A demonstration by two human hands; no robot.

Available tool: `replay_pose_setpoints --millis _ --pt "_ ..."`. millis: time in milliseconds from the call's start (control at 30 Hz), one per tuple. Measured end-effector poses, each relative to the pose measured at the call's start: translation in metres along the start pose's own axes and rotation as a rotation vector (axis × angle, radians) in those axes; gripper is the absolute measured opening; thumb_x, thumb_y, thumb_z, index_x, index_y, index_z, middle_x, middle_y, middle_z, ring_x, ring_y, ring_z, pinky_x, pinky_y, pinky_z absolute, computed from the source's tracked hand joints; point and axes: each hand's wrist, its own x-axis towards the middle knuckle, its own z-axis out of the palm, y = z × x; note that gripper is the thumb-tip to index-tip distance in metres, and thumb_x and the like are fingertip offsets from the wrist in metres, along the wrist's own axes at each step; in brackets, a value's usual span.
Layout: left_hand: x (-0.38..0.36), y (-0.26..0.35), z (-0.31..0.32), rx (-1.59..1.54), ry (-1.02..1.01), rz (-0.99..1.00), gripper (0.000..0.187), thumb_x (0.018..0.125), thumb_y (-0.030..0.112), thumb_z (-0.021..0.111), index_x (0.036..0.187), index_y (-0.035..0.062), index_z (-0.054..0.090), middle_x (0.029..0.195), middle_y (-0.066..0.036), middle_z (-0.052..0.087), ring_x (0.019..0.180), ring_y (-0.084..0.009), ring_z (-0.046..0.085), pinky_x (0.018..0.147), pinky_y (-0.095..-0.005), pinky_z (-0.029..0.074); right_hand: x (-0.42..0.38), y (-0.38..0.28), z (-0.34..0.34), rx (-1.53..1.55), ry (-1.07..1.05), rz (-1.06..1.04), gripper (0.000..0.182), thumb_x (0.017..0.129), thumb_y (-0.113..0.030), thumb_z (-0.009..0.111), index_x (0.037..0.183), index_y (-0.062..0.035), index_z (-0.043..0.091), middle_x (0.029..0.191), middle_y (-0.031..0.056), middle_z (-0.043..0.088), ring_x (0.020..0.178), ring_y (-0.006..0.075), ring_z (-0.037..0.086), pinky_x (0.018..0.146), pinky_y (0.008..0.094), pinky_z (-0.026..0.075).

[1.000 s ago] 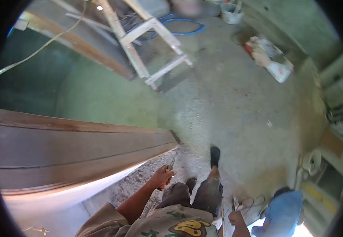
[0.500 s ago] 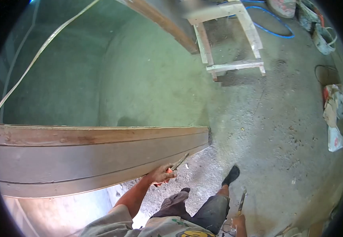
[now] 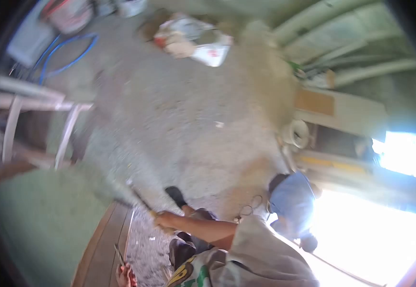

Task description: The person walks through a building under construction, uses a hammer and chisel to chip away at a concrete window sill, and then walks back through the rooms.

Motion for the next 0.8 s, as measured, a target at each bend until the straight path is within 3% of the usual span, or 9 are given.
replay_pose_setpoints --millis 67,167,233,333,400,433,500,700,800 --pt "0.028 0.001 0.004 0.081 -0.024 0.000 0.052 0.085 0.041 0.063 0.129 0.0164 0.052 0.058 0.001 0.051 0.039 -0.0084 0.043 0.032 -0.0259 0.028 -0.006 0.001 0.025 -0.584 0.080 -0.124 0.018 0.075 -0.019 0.064 0.069 -0.0044 0.055 0.050 0.0050 0.048 0.034 0.0191 0.044 0.035 0.0337 0.034" --pt "0.051 0.045 0.018 0.248 -0.034 -0.063 0.044 0.084 0.038 0.063 0.119 0.0125 0.059 0.065 0.000 0.056 0.050 -0.0129 0.051 0.041 -0.0285 0.039 -0.049 0.002 0.034 -0.584 0.117 -0.132 0.022 0.073 -0.018 0.065 0.063 -0.0056 0.050 0.051 0.0042 0.048 0.035 0.0178 0.046 0.032 0.0341 0.032" --pt "0.090 0.050 0.046 -0.173 0.002 0.135 0.018 0.086 0.023 0.059 0.081 0.0117 0.046 0.046 0.000 0.039 0.030 -0.0104 0.037 0.029 -0.0286 0.031 -0.066 0.011 0.016 -0.583 0.112 -0.158 0.019 0.072 -0.017 0.065 0.064 -0.0067 0.051 0.052 0.0041 0.049 0.038 0.0171 0.047 0.031 0.0359 0.034" --pt "0.047 0.116 0.102 -0.071 -0.154 0.304 0.015 0.086 0.021 0.058 0.081 0.0117 0.047 0.047 -0.001 0.041 0.032 -0.0115 0.040 0.030 -0.0285 0.032 -0.037 0.033 -0.037 -0.617 0.179 -0.194 0.014 0.074 -0.016 0.063 0.074 -0.0058 0.054 0.056 0.0065 0.054 0.040 0.0209 0.051 0.033 0.0356 0.037" --pt "0.014 0.159 0.140 0.040 -0.310 0.455 0.013 0.086 0.020 0.057 0.082 0.0118 0.048 0.048 -0.002 0.042 0.034 -0.0125 0.043 0.030 -0.0284 0.032 0.022 0.075 -0.120 -0.956 -0.128 -0.826 0.022 0.075 -0.020 0.062 0.092 -0.0065 0.057 0.068 0.0103 0.062 0.048 0.0248 0.060 0.040 0.0376 0.045" --pt "0.004 0.169 0.152 0.092 -0.341 0.481 0.013 0.086 0.020 0.057 0.082 0.0118 0.048 0.048 -0.002 0.042 0.034 -0.0125 0.043 0.030 -0.0284 0.032 0.000 0.077 -0.112 -0.919 -0.091 -0.872 0.022 0.075 -0.020 0.062 0.092 -0.0065 0.057 0.068 0.0103 0.062 0.048 0.0248 0.060 0.040 0.0376 0.045" --pt "-0.012 0.182 0.176 0.310 -0.498 0.559 0.014 0.086 0.020 0.058 0.086 0.0086 0.049 0.051 -0.003 0.045 0.035 -0.0143 0.044 0.031 -0.0285 0.034 -0.084 0.075 -0.085 -0.780 0.517 -0.258 0.022 0.080 -0.024 0.051 0.098 -0.0136 0.060 0.075 0.0103 0.065 0.056 0.0244 0.064 0.047 0.0421 0.051" --pt "0.014 0.149 0.177 0.697 -0.409 0.306 0.026 0.081 0.018 0.064 0.098 0.0065 0.047 0.055 -0.007 0.049 0.036 -0.0173 0.046 0.030 -0.0328 0.036 -0.147 0.189 -0.116 -0.466 0.972 -0.297 0.039 0.079 -0.029 0.056 0.113 -0.0111 0.063 0.093 0.0119 0.069 0.088 0.0239 0.069 0.072 0.0383 0.056" --pt "0.004 0.134 0.172 0.860 -0.486 0.326 0.027 0.080 0.020 0.066 0.095 0.0040 0.051 0.057 -0.009 0.052 0.037 -0.0176 0.049 0.031 -0.0325 0.039 -0.149 0.245 -0.135 -0.193 0.983 -0.225 0.033 0.077 -0.027 0.059 0.102 -0.0087 0.067 0.089 0.0105 0.069 0.079 0.0232 0.068 0.069 0.0379 0.054"
